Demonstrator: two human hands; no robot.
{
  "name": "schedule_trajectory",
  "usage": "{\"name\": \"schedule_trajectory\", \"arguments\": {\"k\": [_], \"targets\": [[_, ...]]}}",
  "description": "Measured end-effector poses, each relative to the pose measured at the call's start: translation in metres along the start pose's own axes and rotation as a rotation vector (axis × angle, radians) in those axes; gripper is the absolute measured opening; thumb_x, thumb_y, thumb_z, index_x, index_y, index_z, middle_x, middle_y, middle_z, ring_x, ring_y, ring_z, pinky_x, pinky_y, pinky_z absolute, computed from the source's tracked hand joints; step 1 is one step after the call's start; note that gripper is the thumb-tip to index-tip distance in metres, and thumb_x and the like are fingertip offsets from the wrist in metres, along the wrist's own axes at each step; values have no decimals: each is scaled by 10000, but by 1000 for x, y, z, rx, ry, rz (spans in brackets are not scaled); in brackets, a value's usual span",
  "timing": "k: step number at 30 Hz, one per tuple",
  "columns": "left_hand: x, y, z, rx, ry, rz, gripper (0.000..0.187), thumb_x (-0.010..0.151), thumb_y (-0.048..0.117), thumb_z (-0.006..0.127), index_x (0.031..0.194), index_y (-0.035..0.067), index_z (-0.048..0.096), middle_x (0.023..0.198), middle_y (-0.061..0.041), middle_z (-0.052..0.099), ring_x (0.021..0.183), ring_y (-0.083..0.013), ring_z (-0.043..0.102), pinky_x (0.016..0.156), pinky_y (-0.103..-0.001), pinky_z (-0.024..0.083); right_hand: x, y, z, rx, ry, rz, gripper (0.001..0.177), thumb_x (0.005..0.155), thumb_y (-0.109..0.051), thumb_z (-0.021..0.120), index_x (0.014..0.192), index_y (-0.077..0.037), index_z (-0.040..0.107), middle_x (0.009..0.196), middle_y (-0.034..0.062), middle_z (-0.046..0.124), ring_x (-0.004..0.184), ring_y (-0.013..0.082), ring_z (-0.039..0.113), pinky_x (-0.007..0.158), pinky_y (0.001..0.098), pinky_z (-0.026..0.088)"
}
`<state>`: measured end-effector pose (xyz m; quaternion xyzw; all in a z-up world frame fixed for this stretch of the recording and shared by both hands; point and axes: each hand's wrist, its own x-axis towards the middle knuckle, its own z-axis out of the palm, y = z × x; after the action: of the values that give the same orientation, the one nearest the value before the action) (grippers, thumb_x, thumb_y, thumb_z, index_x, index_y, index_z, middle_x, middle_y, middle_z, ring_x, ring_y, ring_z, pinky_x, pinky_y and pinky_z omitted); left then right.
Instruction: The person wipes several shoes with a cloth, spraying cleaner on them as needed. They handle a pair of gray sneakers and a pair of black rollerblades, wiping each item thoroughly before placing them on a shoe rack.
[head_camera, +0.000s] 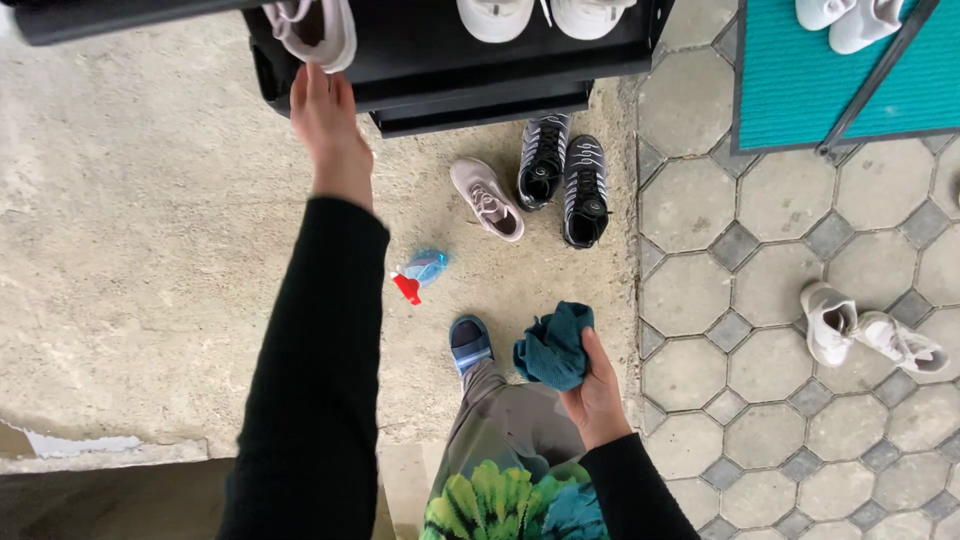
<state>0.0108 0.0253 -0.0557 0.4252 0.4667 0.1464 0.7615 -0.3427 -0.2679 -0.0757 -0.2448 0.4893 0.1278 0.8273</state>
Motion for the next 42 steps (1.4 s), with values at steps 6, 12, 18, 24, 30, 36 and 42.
{"name": "schedule_trajectory", "arguments": {"k": [6, 12, 18, 24, 30, 36, 42], "targets": [[-31, -120, -106, 509, -76, -81, 296, 858, 61, 552, 619, 180, 424, 611, 36, 414, 597, -107, 357, 573, -270, 319, 14, 9, -25, 21, -70, -21, 600, 936, -189, 577, 1508, -33, 485, 1390, 266, 605, 1248, 439, 603, 1060, 572, 501], [21, -369, -255, 482, -11, -250, 106, 797, 113, 753, 891, 87, 711, 709, -65, 668, 617, -147, 654, 542, -249, 518, 37, 44, -76, 5, 146, -35, 446, 928, -101, 543, 1370, -59, 590, 1243, 245, 691, 1105, 416, 677, 958, 542, 559], [-10, -412, -240, 1342, -190, -154, 324, 790, 473, 624, 1008, 298, 787, 866, 45, 794, 859, -149, 746, 764, -326, 524, 46, 63, -100, -114, 362, -59, 345, 942, -24, 530, 1263, -83, 644, 1071, 210, 718, 946, 421, 713, 796, 540, 600], [53, -520, -246, 1214, 107, -255, 561, 726, 553, 753, 1107, 142, 722, 1077, -71, 775, 1048, -268, 720, 907, -382, 517, 18, 26, -56, -199, 516, -39, 298, 922, -29, 561, 1209, -99, 605, 1023, 207, 700, 846, 391, 698, 688, 484, 549], [108, -563, -264, 1469, 33, -70, 323, 663, 463, 680, 827, 191, 741, 829, -89, 771, 854, -348, 741, 691, -455, 525, 5, 18, -75, -195, 327, -40, 269, 897, -23, 618, 1158, -88, 624, 985, 175, 666, 818, 406, 667, 660, 539, 562], [75, -493, -279, 2257, -686, 219, 380, 715, 330, 873, 1038, 150, 788, 967, -111, 764, 911, -318, 756, 663, -433, 592, 41, 33, -86, -342, 383, -80, 357, 816, 50, 600, 1141, -96, 618, 839, 144, 631, 720, 286, 615, 612, 426, 519], [-115, -273, -245, 1065, -297, -341, 303, 796, 322, 645, 630, 90, 544, 556, -52, 432, 583, -141, 361, 509, -392, 281, 9, 29, -78, -328, 273, -114, 177, 910, -76, 598, 1078, -128, 586, 916, 170, 631, 785, 369, 660, 635, 462, 523]]}}
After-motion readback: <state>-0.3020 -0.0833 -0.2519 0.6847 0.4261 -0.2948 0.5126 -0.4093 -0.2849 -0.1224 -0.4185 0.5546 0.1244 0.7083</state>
